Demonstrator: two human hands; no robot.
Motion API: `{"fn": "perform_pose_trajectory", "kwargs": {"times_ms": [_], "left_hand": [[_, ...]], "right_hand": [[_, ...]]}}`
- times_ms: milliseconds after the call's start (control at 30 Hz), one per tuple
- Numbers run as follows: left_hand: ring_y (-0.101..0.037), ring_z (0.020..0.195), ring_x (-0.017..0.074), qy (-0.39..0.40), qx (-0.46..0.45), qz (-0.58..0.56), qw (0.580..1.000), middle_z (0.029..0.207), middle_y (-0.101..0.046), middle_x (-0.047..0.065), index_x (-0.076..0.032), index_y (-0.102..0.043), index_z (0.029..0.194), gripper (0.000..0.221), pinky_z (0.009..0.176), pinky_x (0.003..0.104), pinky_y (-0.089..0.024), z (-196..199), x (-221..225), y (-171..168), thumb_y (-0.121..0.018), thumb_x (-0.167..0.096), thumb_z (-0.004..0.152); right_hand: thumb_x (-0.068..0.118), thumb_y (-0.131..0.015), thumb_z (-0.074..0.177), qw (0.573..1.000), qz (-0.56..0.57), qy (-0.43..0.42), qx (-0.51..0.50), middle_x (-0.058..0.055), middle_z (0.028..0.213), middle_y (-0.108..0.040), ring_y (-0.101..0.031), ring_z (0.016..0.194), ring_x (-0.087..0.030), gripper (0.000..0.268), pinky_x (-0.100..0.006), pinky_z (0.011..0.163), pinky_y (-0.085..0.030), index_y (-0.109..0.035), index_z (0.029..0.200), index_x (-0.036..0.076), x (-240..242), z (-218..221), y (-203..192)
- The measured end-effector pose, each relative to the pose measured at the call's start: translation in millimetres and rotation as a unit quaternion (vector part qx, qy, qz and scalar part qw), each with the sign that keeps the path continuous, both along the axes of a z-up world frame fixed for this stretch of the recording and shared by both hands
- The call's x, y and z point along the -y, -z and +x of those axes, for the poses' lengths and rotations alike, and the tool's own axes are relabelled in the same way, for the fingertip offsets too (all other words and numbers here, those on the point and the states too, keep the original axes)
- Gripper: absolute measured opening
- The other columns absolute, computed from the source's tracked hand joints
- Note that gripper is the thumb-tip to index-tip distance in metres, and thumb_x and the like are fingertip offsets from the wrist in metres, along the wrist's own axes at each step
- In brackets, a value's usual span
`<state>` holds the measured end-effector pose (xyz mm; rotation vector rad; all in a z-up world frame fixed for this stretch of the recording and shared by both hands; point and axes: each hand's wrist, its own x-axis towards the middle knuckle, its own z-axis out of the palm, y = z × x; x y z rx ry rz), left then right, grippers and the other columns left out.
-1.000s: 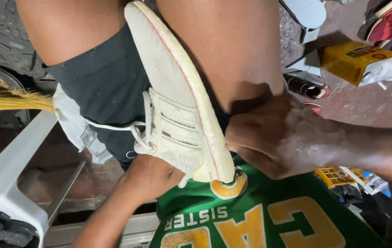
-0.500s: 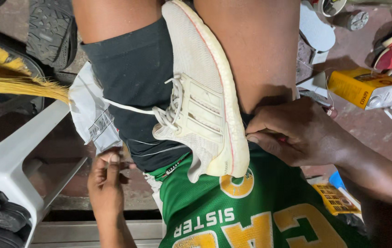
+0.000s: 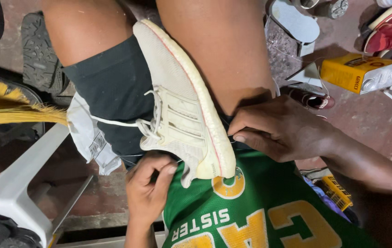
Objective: The person stitches the sole of a white sneaker using a large needle and thread, pulling the thread through the shoe's side and sole while holding it on their lap.
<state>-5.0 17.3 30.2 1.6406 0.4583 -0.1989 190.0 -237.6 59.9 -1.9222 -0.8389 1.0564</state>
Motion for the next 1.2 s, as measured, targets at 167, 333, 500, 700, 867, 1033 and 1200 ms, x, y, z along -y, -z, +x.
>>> {"fn": "perform_pose_trajectory", "kwargs": {"times_ms": [167, 333, 500, 700, 867, 1033, 1200], "left_hand": [[-0.051, 0.060, 0.0094, -0.192, 0.135, -0.455, 0.859, 0.080, -0.057, 0.012, -0.005, -0.066, 0.101, 0.018, 0.052, 0.019, -0.040, -22.2, -1.6, 7.7, -0.060, -0.020, 0.109], [-0.046, 0.049, 0.0069, -0.166, -0.112, -0.221, 0.955, 0.064, -0.056, 0.005, -0.001, -0.059, 0.093, 0.025, 0.042, 0.022, -0.035, -11.2, 16.9, 13.2, -0.047, -0.015, 0.110], [-0.049, 0.048, 0.0042, -0.056, -0.146, -0.154, 0.976, 0.060, -0.060, 0.001, 0.000, -0.067, 0.084, 0.023, 0.043, 0.021, -0.036, 10.9, 22.9, 15.5, -0.054, -0.004, 0.102], [-0.049, 0.050, 0.0041, -0.067, -0.126, -0.230, 0.963, 0.064, -0.063, 0.001, 0.003, -0.073, 0.091, 0.011, 0.044, 0.020, -0.034, 16.2, 15.9, 23.8, -0.065, 0.001, 0.098], [-0.052, 0.051, 0.0039, -0.071, -0.138, -0.216, 0.964, 0.070, -0.068, 0.002, 0.003, -0.076, 0.097, 0.008, 0.044, 0.020, -0.037, 16.1, 14.4, 28.1, -0.069, 0.005, 0.093], [-0.053, 0.051, 0.0031, -0.064, -0.147, -0.217, 0.963, 0.071, -0.069, 0.001, 0.003, -0.076, 0.096, 0.013, 0.044, 0.020, -0.036, 23.8, 13.8, 25.0, -0.066, 0.008, 0.091], [-0.052, 0.053, 0.0018, -0.071, -0.160, -0.218, 0.960, 0.073, -0.070, 0.001, 0.003, -0.075, 0.096, 0.012, 0.045, 0.019, -0.036, 31.6, 15.8, 23.0, -0.067, 0.009, 0.089]], "right_hand": [[0.016, -0.066, 0.093, 1.000, 0.021, -0.014, -0.005, -0.001, 0.077, -0.067, -0.066, 0.057, -0.014, 0.012, -0.033, 0.052, -0.052, -0.064, 0.104, 0.011, -1.5, 1.9, 4.7], [0.017, -0.063, 0.097, 0.999, 0.030, -0.039, 0.015, -0.003, 0.083, -0.068, -0.072, 0.072, -0.021, 0.011, -0.036, 0.061, -0.055, -0.063, 0.105, 0.010, -4.8, 7.4, 3.2], [0.014, -0.063, 0.096, 0.998, 0.037, -0.020, -0.047, -0.004, 0.090, -0.068, -0.073, 0.080, -0.021, 0.011, -0.035, 0.067, -0.056, -0.063, 0.106, 0.008, -10.2, 6.5, -6.1], [0.015, -0.066, 0.095, 0.999, 0.024, -0.009, -0.039, -0.002, 0.093, -0.068, -0.074, 0.081, -0.020, 0.012, -0.036, 0.067, -0.057, -0.064, 0.105, 0.010, -14.7, 6.1, -14.0], [0.014, -0.067, 0.093, 1.000, 0.001, -0.022, -0.018, -0.003, 0.092, -0.067, -0.072, 0.078, -0.020, 0.013, -0.037, 0.065, -0.057, -0.065, 0.105, 0.010, -16.8, 5.6, -15.5], [0.014, -0.065, 0.093, 0.999, 0.004, -0.033, 0.001, -0.002, 0.092, -0.066, -0.072, 0.078, -0.019, 0.012, -0.036, 0.067, -0.059, -0.064, 0.105, 0.011, -17.1, 2.4, -11.0], [0.014, -0.064, 0.093, 0.998, -0.028, -0.054, 0.025, -0.001, 0.091, -0.066, -0.072, 0.078, -0.020, 0.012, -0.037, 0.066, -0.059, -0.064, 0.105, 0.011, -19.2, -4.4, -5.8]]}}
